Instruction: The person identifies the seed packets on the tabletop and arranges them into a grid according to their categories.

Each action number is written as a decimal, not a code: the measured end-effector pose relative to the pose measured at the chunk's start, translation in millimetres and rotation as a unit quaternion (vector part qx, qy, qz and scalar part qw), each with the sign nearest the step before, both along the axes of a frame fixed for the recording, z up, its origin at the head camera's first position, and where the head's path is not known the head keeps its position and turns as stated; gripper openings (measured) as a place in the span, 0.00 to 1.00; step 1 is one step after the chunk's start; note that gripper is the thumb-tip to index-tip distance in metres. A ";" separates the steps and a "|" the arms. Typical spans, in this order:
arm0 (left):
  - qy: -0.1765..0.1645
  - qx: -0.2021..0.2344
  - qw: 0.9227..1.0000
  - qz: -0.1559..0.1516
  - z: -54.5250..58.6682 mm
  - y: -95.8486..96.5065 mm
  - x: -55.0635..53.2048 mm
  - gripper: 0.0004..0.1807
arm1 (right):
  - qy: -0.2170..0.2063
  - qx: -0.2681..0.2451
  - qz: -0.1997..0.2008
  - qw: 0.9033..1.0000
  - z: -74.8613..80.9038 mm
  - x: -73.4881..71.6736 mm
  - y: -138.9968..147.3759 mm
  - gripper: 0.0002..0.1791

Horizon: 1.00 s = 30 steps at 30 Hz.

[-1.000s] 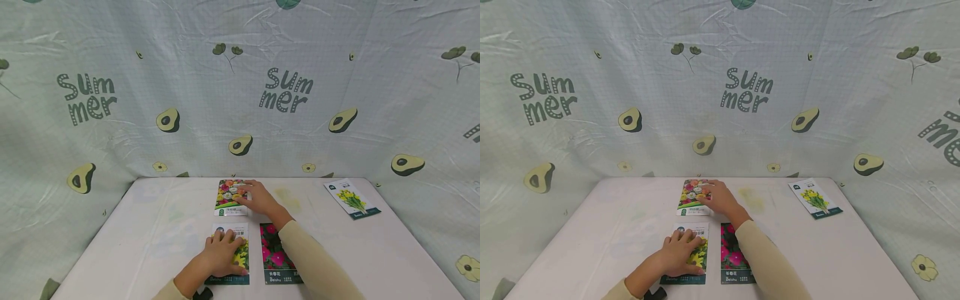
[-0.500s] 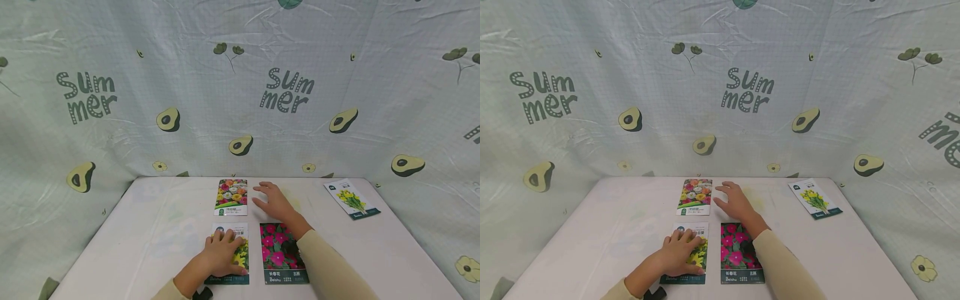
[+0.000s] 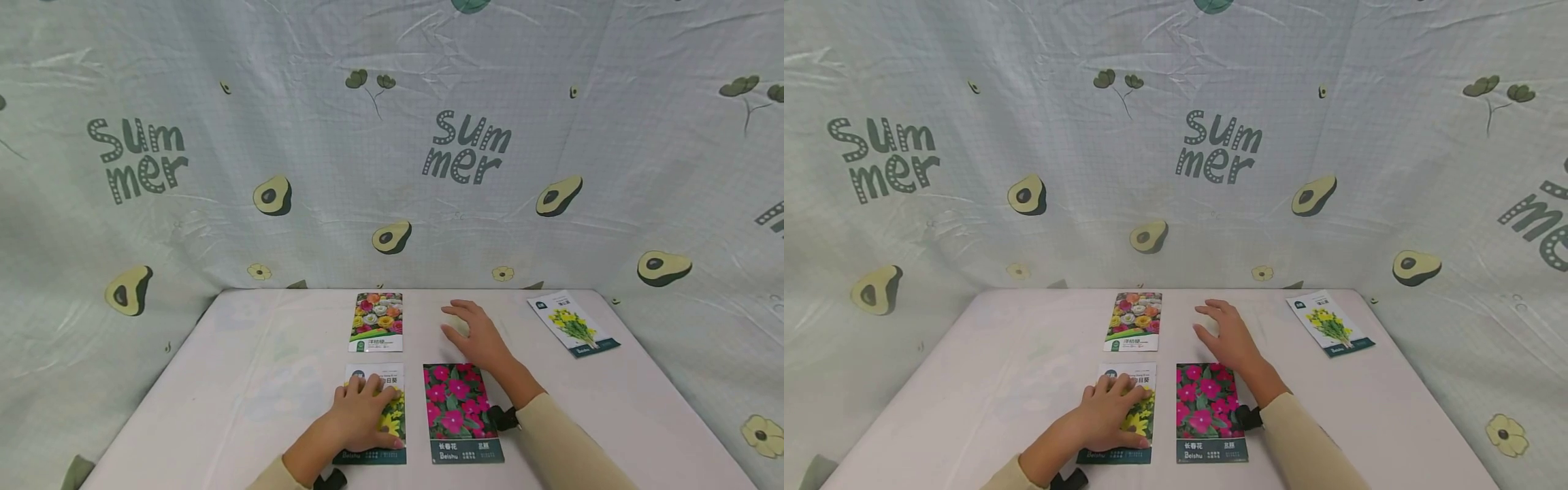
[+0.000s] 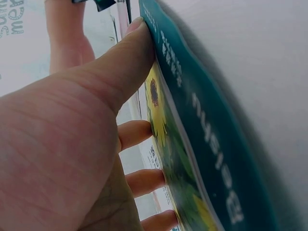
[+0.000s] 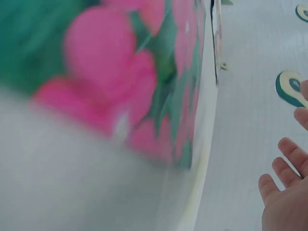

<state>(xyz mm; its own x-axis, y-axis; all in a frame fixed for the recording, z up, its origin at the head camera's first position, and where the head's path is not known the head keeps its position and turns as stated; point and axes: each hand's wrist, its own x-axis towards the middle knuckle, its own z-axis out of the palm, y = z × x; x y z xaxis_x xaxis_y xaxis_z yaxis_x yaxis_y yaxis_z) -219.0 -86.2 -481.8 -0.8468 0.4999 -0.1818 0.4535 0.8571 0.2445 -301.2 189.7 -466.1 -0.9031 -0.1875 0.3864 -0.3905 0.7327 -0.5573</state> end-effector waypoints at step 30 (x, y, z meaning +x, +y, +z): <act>0.004 0.013 1.000 -0.003 -0.4 -2.3 2.7 0.45 | -0.011 0.009 -0.103 0.995 -2.1 23.9 115.7 0.25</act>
<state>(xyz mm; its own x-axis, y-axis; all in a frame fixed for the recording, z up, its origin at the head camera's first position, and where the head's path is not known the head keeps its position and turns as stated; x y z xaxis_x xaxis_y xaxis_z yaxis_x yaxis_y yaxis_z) -216.3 -88.5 -482.1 -0.8449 0.5095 -0.1628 0.4606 0.8479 0.2626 -277.4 305.4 -468.1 -0.9313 -0.0043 0.3643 -0.2191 0.8055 -0.5506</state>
